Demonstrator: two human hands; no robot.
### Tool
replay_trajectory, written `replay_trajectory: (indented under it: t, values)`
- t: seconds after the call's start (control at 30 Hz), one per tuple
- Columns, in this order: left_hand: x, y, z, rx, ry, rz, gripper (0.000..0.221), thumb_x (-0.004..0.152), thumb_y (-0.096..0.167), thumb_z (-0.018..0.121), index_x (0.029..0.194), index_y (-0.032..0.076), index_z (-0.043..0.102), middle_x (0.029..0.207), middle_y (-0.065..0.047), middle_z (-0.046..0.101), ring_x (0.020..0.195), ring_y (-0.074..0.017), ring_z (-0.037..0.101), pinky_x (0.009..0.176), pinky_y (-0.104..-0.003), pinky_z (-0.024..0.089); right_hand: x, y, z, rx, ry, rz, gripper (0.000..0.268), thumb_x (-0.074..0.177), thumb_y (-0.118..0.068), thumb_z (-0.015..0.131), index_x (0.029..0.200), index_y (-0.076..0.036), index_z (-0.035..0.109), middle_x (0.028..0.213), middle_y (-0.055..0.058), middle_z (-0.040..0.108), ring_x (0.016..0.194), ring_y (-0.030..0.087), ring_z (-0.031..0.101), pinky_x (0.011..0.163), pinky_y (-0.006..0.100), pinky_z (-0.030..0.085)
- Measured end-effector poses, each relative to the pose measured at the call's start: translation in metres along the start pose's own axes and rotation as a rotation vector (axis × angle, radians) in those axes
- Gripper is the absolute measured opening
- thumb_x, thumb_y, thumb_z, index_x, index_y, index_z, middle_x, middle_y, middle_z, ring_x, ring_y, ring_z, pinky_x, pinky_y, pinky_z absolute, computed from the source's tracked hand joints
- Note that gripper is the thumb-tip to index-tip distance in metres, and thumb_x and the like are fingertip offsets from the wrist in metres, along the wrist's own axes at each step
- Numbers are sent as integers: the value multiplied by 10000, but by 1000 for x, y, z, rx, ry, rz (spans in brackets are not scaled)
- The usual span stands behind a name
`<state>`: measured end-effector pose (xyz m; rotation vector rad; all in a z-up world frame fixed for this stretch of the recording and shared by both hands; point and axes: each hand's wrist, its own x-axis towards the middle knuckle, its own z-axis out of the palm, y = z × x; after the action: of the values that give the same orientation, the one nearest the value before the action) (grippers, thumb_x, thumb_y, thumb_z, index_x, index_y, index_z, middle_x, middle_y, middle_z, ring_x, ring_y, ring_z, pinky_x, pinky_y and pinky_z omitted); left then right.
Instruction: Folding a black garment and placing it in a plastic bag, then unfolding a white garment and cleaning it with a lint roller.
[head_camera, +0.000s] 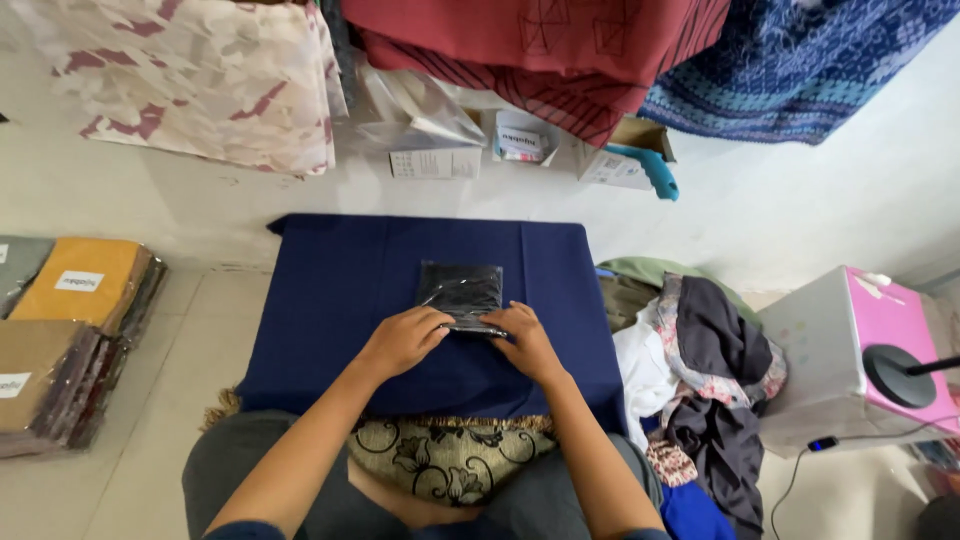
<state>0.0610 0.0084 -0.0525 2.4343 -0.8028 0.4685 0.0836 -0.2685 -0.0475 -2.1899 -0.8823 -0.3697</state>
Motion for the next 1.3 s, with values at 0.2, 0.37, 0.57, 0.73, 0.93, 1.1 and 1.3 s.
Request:
replay_trajectory:
  t: [0.2, 0.37, 0.57, 0.73, 0.93, 1.1, 1.3]
  values:
    - [20, 16, -63, -788, 239, -480, 729, 733, 167, 932, 1388, 220, 616, 1115, -100, 778, 1004, -256, 760, 893, -358, 616, 42, -48, -49, 405, 334, 165, 248, 834, -129, 854, 1074, -90, 805, 1053, 86, 804, 1037, 252, 712, 1031, 412, 479]
    - [48, 42, -73, -819, 283, -783, 708, 831, 216, 845, 1463, 239, 526, 1103, -143, 773, 907, -252, 771, 766, -345, 632, 51, 0, -18, 377, 342, 638, 248, 897, -244, 833, 1108, -118, 801, 861, 94, 793, 837, 215, 738, 802, 387, 580]
    - [52, -9, 11, -433, 281, -930, 726, 827, 295, 835, 1466, 211, 502, 1167, -124, 759, 1026, -324, 743, 798, -444, 632, 47, 36, 34, -26, 371, 764, 316, 878, -419, 827, 1085, -181, 806, 845, 110, 791, 863, 313, 766, 760, 437, 592]
    - [52, -11, 49, 285, 369, -757, 772, 748, 411, 876, 1410, 176, 556, 1292, -115, 639, 1008, -331, 717, 790, -478, 627, 49, 5, 37, -361, 425, 541, 474, 883, -345, 826, 1241, -47, 737, 1019, 174, 741, 948, 326, 719, 816, 415, 593]
    - [45, 29, 76, 226, 322, -415, 508, 982, 246, 601, 1470, 111, 561, 1580, -201, 456, 1420, -495, 423, 1117, -587, 373, 37, -12, 69, -521, 74, 305, 533, 1043, -241, 486, 1550, -77, 465, 1589, 212, 426, 1450, 444, 392, 1122, 581, 396]
    - [42, 26, 85, 235, 45, -499, 547, 1077, 264, 416, 1607, 135, 369, 1660, -156, 337, 1513, -453, 272, 1229, -549, 222, 46, -25, 60, -460, -214, 504, 581, 1107, -307, 294, 1661, -156, 212, 1726, 130, 148, 1571, 377, 119, 1243, 573, 158]
    - [39, 25, 88, 228, 30, -506, 574, 1075, 285, 387, 1632, 162, 317, 1685, -127, 287, 1530, -451, 223, 1224, -545, 212, 40, -12, 70, -458, -246, 530, 600, 1099, -362, 297, 1666, -199, 185, 1737, 74, 107, 1579, 342, 97, 1248, 545, 149]
